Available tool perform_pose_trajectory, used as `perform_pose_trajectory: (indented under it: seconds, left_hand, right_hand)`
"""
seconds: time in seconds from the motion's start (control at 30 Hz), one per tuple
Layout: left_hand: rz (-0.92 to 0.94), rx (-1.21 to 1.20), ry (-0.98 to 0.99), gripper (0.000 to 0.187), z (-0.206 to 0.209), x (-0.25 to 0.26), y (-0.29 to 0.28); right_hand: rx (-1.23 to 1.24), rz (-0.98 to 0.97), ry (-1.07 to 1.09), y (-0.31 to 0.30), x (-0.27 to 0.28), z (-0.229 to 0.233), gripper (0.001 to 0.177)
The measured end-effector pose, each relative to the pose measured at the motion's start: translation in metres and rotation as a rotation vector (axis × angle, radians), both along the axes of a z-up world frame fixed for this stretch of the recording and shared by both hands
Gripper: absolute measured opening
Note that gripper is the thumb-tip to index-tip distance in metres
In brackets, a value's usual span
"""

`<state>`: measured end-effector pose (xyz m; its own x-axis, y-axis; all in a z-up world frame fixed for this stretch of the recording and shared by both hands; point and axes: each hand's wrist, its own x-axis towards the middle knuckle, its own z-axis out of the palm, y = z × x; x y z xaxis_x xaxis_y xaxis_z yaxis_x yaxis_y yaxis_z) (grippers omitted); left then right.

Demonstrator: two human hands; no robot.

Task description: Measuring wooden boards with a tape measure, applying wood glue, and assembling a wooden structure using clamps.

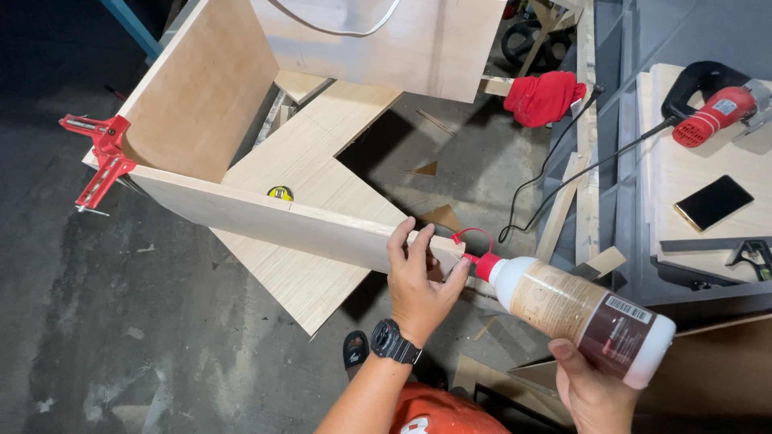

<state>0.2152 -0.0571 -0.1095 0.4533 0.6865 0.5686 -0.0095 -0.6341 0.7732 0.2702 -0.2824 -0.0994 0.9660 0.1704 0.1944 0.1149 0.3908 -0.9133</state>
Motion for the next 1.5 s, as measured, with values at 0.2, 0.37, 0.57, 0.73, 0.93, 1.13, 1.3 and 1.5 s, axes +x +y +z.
perform_pose_trajectory:
  seconds: [0.2, 0.37, 0.57, 0.73, 0.93, 1.13, 1.3, 1.5]
  left_hand:
    - [-0.001, -0.001, 0.007, 0.061, -0.001, 0.001, -0.001]
    - [-0.022, -0.002, -0.006, 0.059, -0.001, 0.000, 0.000]
    - [-0.019, 0.001, -0.001, 0.061, -0.006, 0.000, -0.001]
    - [-0.002, 0.004, 0.016, 0.060, -0.006, 0.000, -0.001]
    - [-0.009, -0.006, 0.021, 0.059, -0.003, -0.001, -0.001]
    - [-0.028, -0.034, 0.033, 0.060, -0.004, -0.001, -0.002]
    - [-0.034, -0.004, 0.010, 0.060, -0.005, 0.000, -0.001]
    - [-0.027, -0.003, 0.004, 0.060, -0.004, 0.000, 0.000]
  right_hand:
    - [-0.519, -0.035, -0.108, 0.000, -0.002, 0.023, 0.105]
    - [-0.603, -0.043, -0.456, 0.009, -0.002, 0.047, 0.088]
    - [-0.728, -0.048, -0.478, 0.004, 0.007, 0.049, 0.074]
    - [-0.741, -0.082, -0.506, 0.001, 0.003, 0.044, 0.086]
    - [-0.649, -0.060, -0.477, 0.006, -0.002, 0.052, 0.080]
    - [-0.707, -0.075, -0.499, 0.000, -0.002, 0.043, 0.088]
    - [-0.634, 0.003, -0.538, 0.002, 0.011, 0.037, 0.067]
    - [-0.461, -0.056, -0.591, 0.001, 0.009, 0.017, 0.081]
